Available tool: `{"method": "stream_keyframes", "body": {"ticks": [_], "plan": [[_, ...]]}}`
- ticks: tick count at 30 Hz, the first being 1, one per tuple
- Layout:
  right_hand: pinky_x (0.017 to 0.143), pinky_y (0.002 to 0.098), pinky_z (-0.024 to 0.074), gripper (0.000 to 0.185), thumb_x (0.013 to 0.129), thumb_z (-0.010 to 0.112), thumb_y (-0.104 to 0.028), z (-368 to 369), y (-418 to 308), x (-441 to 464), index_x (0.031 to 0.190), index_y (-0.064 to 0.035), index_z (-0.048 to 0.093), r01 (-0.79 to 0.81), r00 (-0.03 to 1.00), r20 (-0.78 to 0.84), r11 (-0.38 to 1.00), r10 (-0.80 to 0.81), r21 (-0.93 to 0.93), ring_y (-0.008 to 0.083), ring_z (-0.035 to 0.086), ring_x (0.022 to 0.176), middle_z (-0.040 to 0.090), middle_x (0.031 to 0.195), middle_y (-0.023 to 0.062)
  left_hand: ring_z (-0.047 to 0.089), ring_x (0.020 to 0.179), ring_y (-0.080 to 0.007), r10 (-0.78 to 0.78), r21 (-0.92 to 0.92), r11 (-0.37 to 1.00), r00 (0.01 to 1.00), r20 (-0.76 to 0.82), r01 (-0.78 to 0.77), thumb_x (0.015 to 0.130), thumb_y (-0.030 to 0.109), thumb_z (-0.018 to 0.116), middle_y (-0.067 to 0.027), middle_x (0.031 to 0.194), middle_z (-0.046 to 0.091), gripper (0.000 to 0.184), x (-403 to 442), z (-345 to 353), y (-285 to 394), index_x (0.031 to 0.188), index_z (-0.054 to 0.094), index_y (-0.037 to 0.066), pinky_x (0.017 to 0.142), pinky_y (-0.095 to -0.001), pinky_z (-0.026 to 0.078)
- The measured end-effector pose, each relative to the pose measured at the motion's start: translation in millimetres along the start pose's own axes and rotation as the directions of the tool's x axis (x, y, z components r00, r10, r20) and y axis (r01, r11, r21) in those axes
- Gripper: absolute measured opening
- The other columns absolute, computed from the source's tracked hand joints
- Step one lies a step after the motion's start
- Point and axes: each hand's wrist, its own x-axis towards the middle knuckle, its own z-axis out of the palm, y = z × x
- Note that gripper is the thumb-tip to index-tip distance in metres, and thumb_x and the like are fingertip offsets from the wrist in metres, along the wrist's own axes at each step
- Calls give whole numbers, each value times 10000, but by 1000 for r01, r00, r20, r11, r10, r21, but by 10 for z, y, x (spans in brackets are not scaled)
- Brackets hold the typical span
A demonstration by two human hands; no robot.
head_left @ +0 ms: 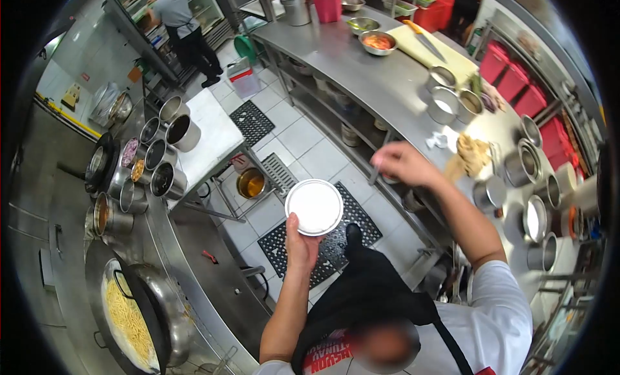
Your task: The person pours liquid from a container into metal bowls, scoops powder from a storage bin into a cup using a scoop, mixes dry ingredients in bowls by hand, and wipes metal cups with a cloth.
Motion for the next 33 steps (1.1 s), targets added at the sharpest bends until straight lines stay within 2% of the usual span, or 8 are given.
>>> {"method": "stream_keyframes", "body": {"ticks": [3,6,9,14,17,20,27,33], "plan": [[725,306,501,293,898,644,-303,478,-77,574,986,-26,680,155,969,194,988,-156,20,167,652,773,700,835,102,579,1149,-281,-78,-50,996,997,15,79,989,467,398,-138,1295,542,551,451,32,191,1369,379,68,893,-472,513],[642,297,512,265,902,640,-276,645,-144,1218,870,-13,656,-65,936,351,996,39,64,150,658,684,681,745,99,587,1141,-283,-78,-117,990,997,7,79,991,469,394,-141,1296,543,556,852,30,366,1366,379,58,885,-463,520],[604,285,517,257,902,636,-235,718,-251,1771,806,4,621,-78,891,454,993,30,87,141,657,637,666,710,96,606,1112,-277,-70,-88,994,993,-96,62,992,499,376,-133,1294,547,574,1164,-65,573,1381,369,77,851,-427,536],[619,271,541,239,897,611,-153,992,-516,2745,736,24,601,-107,905,424,984,38,139,133,647,639,634,692,74,395,1333,-321,-12,-132,991,1000,9,13,954,620,364,-146,1471,357,726,1817,-448,1108,1451,280,98,967,-562,400],[613,268,552,222,884,610,-119,1087,-618,3416,715,26,602,-170,933,350,960,85,221,116,606,611,598,670,46,313,1372,-328,10,-11,1000,992,-122,-11,913,685,371,-150,1535,235,846,2241,-724,1371,1500,191,103,984,-556,389],[588,272,544,226,878,613,-116,1097,-812,4224,707,31,597,-150,958,274,963,85,225,116,602,607,595,667,51,164,1420,-351,-35,-101,995,986,-166,19,904,683,399,-145,1576,67,891,2509,-977,1537,1522,103,113,1008,-599,322],[540,323,499,204,762,595,-137,1671,-982,6400,635,22,605,149,984,94,989,-149,16,177,637,545,622,572,116,388,1309,-356,-74,-149,989,934,-349,23,984,494,427,-179,1511,245,666,2576,-1381,1682,1487,222,108,952,-561,448],[619,314,548,201,777,592,-169,2559,-926,7737,691,0,659,139,954,264,990,-142,29,192,679,576,667,610,111,490,1197,-332,104,-78,977,766,-634,-197,981,496,431,-169,1382,400,636,2419,-1151,1770,1455,274,100,906,-546,491]]}}
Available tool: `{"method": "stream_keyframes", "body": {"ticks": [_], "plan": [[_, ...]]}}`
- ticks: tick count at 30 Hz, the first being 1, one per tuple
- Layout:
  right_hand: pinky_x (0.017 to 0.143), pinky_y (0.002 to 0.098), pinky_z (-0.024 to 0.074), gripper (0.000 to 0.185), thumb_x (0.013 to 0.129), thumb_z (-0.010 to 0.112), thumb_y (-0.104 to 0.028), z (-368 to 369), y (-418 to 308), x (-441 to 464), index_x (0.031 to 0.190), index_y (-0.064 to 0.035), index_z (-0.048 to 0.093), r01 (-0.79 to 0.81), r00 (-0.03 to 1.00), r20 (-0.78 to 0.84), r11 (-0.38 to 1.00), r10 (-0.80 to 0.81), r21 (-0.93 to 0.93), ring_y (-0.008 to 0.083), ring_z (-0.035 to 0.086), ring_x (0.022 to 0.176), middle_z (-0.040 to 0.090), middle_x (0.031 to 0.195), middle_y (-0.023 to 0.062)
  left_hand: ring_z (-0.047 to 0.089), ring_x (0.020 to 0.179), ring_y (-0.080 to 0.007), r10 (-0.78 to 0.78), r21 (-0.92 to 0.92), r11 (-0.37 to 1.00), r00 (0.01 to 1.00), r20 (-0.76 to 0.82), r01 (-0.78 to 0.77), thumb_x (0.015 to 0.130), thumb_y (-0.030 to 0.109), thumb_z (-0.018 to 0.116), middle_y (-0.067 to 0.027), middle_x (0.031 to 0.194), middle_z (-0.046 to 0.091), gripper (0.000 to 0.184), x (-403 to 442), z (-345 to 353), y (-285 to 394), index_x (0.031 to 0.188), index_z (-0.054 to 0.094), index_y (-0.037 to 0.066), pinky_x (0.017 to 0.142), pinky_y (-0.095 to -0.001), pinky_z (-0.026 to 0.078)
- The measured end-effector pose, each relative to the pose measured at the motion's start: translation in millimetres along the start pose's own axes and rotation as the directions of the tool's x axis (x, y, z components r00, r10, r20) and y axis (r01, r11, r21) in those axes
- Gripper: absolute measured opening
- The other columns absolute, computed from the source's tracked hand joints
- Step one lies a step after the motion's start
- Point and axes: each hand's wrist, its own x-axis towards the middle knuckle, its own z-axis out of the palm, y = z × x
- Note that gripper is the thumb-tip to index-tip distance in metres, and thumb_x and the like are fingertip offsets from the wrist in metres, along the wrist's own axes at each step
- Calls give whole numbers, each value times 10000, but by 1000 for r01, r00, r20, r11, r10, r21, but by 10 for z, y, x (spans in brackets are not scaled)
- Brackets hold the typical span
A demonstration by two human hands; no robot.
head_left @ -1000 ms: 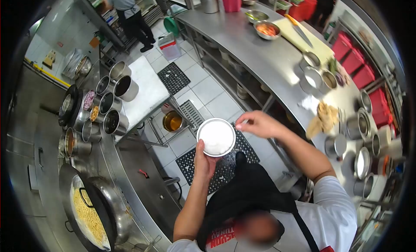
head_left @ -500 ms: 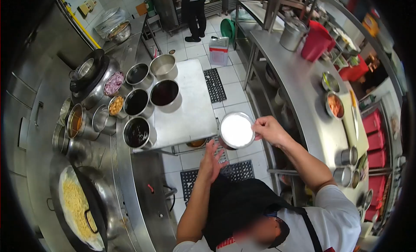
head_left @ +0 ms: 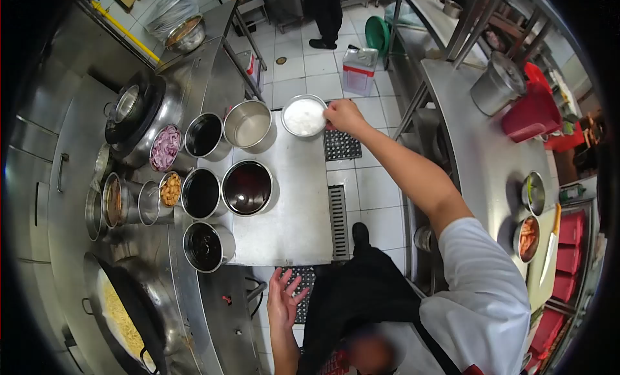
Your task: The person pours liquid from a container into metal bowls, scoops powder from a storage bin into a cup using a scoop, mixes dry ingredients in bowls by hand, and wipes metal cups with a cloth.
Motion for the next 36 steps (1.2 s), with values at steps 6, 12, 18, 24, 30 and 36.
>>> {"method": "stream_keyframes", "body": {"ticks": [6,12,18,24,30,36], "plan": [[576,307,564,205,794,601,-159,223,125,590,695,13,651,-12,989,146,1000,13,-6,191,692,580,664,609,127,548,1144,-333,53,-48,997,991,-123,-59,980,449,464,-143,1323,485,617,-195,401,-30,1451,281,95,888,-528,508],[570,275,565,357,892,619,-312,170,351,753,773,24,651,-123,927,370,979,55,161,179,686,626,679,764,113,548,1141,-330,32,-44,998,975,-220,-43,964,451,499,-149,1326,484,626,-160,699,-106,1434,312,82,886,-530,509],[461,271,518,450,919,582,-422,17,916,839,841,18,642,-264,964,129,889,232,373,170,654,555,649,756,75,569,1094,-278,-4,96,995,955,-298,34,977,385,516,-171,1327,478,564,-47,900,26,1397,364,41,883,-465,520],[446,265,507,405,941,558,-379,316,1384,177,812,1,611,-377,925,170,768,339,517,166,649,555,632,743,56,579,1080,-265,89,330,943,988,-124,-44,955,380,562,-148,1260,539,510,1254,1574,584,1297,477,12,891,-386,496],[481,249,505,346,969,523,-356,241,1969,-1233,933,-22,604,-624,781,384,640,492,449,163,659,626,644,853,57,646,919,-240,184,223,967,947,-263,-126,982,240,521,-126,1101,574,346,2909,2098,1190,1202,475,-25,748,-303,559],[487,266,523,323,940,561,-335,-213,2656,-2266,957,-15,602,-744,665,339,548,666,382,155,644,599,638,848,72,667,843,-277,180,220,967,953,-243,-126,952,152,545,-140,1052,571,204,3259,2044,1163,1054,470,-8,676,-329,598]]}}
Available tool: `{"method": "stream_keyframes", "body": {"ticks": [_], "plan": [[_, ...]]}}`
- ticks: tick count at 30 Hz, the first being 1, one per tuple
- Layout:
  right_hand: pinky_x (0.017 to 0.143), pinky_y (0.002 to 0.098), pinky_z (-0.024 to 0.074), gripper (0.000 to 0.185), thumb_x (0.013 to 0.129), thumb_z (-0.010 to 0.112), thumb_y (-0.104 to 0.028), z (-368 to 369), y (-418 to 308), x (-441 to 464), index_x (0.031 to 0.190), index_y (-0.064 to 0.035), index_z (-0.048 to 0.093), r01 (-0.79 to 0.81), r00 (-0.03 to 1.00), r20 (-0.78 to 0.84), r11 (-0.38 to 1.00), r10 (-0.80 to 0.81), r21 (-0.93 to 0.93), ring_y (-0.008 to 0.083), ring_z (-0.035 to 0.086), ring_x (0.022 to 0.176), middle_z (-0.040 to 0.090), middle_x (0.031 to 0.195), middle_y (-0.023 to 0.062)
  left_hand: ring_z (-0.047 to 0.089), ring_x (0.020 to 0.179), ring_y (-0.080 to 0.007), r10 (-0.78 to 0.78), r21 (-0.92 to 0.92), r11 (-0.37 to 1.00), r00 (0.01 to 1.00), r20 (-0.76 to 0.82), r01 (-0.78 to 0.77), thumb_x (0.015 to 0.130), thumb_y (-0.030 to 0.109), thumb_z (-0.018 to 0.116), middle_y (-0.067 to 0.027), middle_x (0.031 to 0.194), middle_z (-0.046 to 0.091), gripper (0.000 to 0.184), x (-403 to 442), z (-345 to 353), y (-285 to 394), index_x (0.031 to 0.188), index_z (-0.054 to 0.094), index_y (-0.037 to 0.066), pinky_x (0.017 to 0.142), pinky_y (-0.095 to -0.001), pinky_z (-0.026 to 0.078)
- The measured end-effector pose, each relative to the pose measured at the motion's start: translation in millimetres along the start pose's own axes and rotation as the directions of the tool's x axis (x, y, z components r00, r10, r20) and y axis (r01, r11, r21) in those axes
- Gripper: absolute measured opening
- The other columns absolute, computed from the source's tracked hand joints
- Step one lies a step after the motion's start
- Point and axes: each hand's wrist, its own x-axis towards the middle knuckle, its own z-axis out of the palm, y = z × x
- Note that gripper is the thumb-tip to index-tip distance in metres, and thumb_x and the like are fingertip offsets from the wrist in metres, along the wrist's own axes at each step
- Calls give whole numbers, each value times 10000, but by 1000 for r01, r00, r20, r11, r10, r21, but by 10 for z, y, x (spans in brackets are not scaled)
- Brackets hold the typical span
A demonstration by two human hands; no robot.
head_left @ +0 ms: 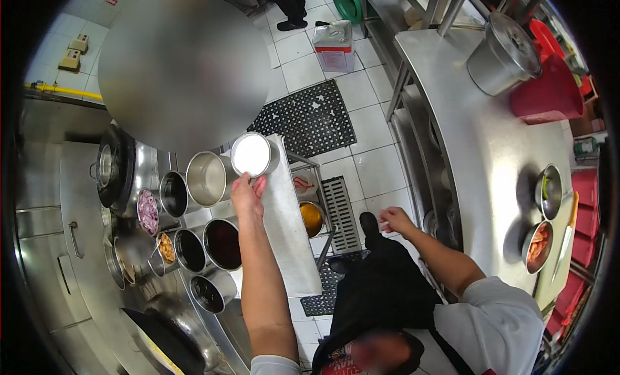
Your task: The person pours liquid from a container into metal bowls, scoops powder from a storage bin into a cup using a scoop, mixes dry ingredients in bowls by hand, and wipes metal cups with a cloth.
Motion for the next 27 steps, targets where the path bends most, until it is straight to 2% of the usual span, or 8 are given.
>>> {"method": "stream_keyframes", "body": {"ticks": [6,9,11,14,16,19,22,27], "plan": [[484,297,533,335,932,562,-321,-412,934,-166,925,11,606,-151,979,-160,976,126,-157,177,643,585,640,796,91,674,841,-313,39,-72,997,998,-46,-43,933,119,558,-163,1025,576,222,2,4,-84,1071,460,-25,685,-340,605],[491,327,537,340,923,578,-315,-468,1730,-165,922,23,617,-268,953,-183,952,240,-149,209,660,627,650,809,114,637,965,-306,88,-97,993,983,160,-73,932,171,579,-172,1113,587,316,454,-335,-301,1160,491,-30,860,-429,562],[705,437,546,480,909,518,-462,-435,1826,-494,902,-8,672,-51,996,-92,703,-20,-709,328,667,698,666,891,199,624,997,-255,-36,-26,999,956,292,46,945,315,565,-162,1105,609,441,316,-318,-167,1214,495,-28,936,-368,520],[851,463,489,556,905,450,-557,-215,2150,-989,1088,-80,671,-321,906,-381,886,185,-334,351,645,946,654,1029,229,482,1214,-335,-25,-9,1000,989,144,27,908,475,588,-207,1302,465,766,-335,-81,-42,1383,291,-48,1040,-429,428],[914,431,463,584,933,413,-555,142,2875,-1242,1191,-73,619,-359,892,-355,917,281,-176,330,603,1064,627,1134,219,475,1215,-305,17,62,997,956,294,-37,924,448,578,-150,1322,466,681,-902,-109,-212,1371,340,-7,1026,-426,414],[942,423,445,583,921,448,-547,787,3547,-1895,1221,-69,593,-498,824,-300,867,480,20,326,575,1105,599,1180,215,510,1145,-263,-163,265,964,713,682,-33,950,425,544,-104,1293,498,539,-1603,-265,-575,1312,438,40,945,-404,434],[969,415,426,590,909,483,-540,1385,3819,-2447,1250,-65,566,-486,789,-296,841,539,237,321,547,1146,571,1226,211,545,1076,-237,-341,455,879,477,810,-143,970,323,528,-83,1276,516,372,-2387,-250,-955,1246,489,75,899,-346,449],[1015,401,396,624,889,542,-528,1475,3236,-3275,1299,-58,521,7,735,-563,825,379,566,314,499,1215,523,1304,204,580,1053,-215,-460,375,785,-58,886,-493,983,173,501,-110,1257,539,284,-3546,-176,-1517,1238,495,48,884,-340,480]]}}
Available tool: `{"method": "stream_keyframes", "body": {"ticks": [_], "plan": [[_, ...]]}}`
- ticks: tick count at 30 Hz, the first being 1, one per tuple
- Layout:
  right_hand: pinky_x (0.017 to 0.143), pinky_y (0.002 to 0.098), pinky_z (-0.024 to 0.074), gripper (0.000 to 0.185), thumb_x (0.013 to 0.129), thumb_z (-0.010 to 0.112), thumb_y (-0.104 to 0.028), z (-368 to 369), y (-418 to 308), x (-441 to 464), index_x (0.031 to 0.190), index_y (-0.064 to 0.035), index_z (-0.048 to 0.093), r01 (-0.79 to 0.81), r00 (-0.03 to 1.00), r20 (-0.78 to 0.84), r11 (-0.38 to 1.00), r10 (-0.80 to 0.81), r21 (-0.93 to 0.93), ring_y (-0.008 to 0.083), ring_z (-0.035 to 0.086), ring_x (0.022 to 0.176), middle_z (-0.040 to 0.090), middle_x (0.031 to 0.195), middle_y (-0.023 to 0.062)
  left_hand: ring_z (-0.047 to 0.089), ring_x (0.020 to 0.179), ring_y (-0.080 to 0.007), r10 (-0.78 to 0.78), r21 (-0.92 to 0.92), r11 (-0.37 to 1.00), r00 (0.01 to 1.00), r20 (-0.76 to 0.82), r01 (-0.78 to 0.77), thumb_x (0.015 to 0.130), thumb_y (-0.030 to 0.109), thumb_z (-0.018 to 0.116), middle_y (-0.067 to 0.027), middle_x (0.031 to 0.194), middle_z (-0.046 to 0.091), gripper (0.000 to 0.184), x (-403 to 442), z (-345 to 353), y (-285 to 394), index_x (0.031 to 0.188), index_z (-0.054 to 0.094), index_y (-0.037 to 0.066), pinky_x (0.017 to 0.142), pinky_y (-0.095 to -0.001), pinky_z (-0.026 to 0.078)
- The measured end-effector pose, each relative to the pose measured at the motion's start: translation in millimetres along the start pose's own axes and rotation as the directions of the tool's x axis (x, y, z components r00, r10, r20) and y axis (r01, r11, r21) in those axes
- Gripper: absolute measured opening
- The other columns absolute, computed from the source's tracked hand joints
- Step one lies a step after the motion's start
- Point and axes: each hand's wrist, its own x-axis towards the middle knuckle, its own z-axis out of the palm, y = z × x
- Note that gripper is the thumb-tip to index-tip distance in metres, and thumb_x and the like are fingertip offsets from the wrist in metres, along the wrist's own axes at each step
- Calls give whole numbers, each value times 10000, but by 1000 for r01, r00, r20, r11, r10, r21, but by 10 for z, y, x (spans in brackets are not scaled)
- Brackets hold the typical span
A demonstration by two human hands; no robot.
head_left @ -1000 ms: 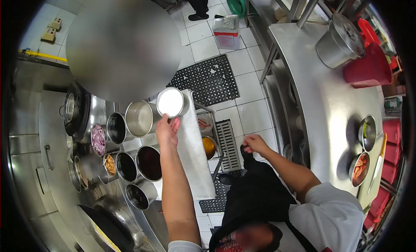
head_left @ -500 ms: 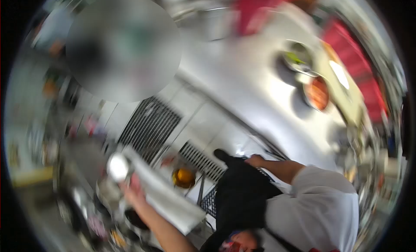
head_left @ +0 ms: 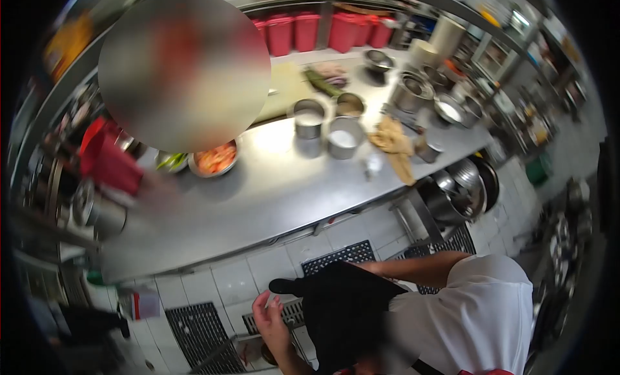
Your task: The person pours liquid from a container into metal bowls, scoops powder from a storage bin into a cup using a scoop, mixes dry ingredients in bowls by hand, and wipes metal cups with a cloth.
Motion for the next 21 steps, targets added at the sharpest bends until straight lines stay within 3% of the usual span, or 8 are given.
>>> {"method": "stream_keyframes", "body": {"ticks": [3,5,6,11,15,18,20,21], "plan": [[1042,392,378,654,877,577,-520,-582,-796,-718,1328,-54,494,316,943,-199,907,-267,278,310,471,1256,495,1350,200,582,1071,-219,4,68,997,967,255,-22,975,142,505,-127,1259,537,294,23,642,152,1244,486,24,894,-339,479],[1070,397,355,679,860,630,-480,-1212,-1091,-1197,1362,-58,455,482,761,-436,868,-481,-118,326,439,1287,461,1382,208,590,1025,-174,-54,136,991,936,349,6,950,99,543,-121,1238,557,316,-1,891,130,1248,488,8,860,-278,464],[1088,405,339,704,847,671,-442,-1586,-1095,-1301,1385,-62,424,450,601,-500,781,-624,-434,343,417,1304,436,1399,217,594,1002,-151,-78,167,986,922,380,15,938,77,561,-118,1228,567,330,-11,997,107,1250,488,0,843,-248,457],[1052,460,369,1033,665,790,-486,-3392,-153,-1206,1463,-65,286,-285,38,-975,933,-218,-220,444,422,1258,337,1434,263,598,1001,-150,-231,403,914,885,404,55,920,130,617,-108,1138,612,334,14,1490,110,1217,532,4,848,-277,483],[1026,441,398,1045,644,802,-461,-3857,355,-916,1459,-70,278,9,305,-935,982,-181,-188,417,451,1242,378,1388,275,607,1001,-177,-201,432,897,787,583,-92,919,159,634,-121,1143,612,366,225,2477,180,1233,520,9,864,-295,492],[997,437,420,958,690,780,-460,-3973,619,-963,1416,-41,316,287,164,-975,953,-151,-99,376,461,1242,424,1366,221,578,1065,-190,-182,339,937,709,682,-86,926,164,629,-128,1217,578,383,384,3245,148,1250,501,5,882,-299,484],[953,432,453,752,805,702,-392,-3946,723,-1048,1367,-27,361,667,276,-960,728,-44,158,306,502,1213,501,1299,172,556,1119,-202,-159,257,965,669,726,-50,936,211,615,-115,1280,540,441,502,3745,30,1305,459,27,923,-316,462],[940,434,468,578,908,592,-353,-3829,625,-1122,1352,-40,394,859,468,-878,283,-100,426,267,533,1177,521,1295,137,547,1147,-211,-164,223,975,648,743,-9,944,264,603,-104,1318,516,494,547,3930,-21,1352,426,50,951,-333,446]]}}
